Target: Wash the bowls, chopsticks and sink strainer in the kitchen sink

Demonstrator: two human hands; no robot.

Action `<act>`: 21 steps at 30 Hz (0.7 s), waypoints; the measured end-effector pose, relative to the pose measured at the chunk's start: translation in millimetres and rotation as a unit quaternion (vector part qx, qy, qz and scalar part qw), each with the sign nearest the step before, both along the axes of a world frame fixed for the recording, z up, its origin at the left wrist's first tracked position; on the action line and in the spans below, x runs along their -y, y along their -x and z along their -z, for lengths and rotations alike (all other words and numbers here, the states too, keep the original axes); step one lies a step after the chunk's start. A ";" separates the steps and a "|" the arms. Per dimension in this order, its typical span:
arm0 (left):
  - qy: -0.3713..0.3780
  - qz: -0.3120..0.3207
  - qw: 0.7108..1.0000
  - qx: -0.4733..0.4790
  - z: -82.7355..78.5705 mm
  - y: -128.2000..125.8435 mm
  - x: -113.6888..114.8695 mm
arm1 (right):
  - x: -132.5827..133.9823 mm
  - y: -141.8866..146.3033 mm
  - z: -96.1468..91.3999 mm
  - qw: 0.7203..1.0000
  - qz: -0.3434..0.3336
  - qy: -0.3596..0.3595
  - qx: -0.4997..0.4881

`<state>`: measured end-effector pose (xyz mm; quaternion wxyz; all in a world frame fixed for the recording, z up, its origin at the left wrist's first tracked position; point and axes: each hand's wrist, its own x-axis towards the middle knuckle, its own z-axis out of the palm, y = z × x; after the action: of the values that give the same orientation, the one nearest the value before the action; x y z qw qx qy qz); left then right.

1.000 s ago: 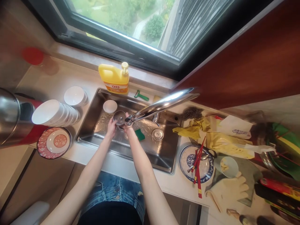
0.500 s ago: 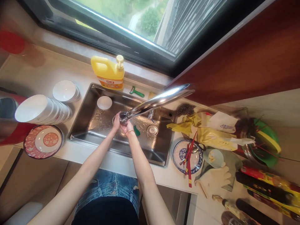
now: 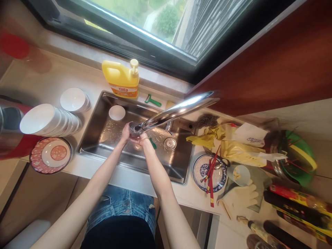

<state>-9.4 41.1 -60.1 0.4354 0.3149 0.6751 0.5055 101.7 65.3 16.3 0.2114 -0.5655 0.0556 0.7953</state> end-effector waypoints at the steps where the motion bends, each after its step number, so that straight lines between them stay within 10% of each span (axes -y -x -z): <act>1: 0.016 0.002 1.000 0.002 -1.2 3.1 -1.8 | 0.8 1.5 0.7 1.000 -0.005 0.003 -0.004; 12: -0.038 0.063 0.988 -0.137 -7.6 -1.1 23.5 | 9.8 13.0 -1.5 0.999 -0.009 0.023 -0.021; 21: -0.013 0.070 0.997 -0.042 -5.3 -7.1 17.1 | 22.7 2.5 -11.9 0.999 -0.003 0.044 -0.005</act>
<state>-2.2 24.0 -54.8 0.4371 0.3879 0.6621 0.4691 99.2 42.6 28.2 0.1837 -0.5707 0.0893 0.7953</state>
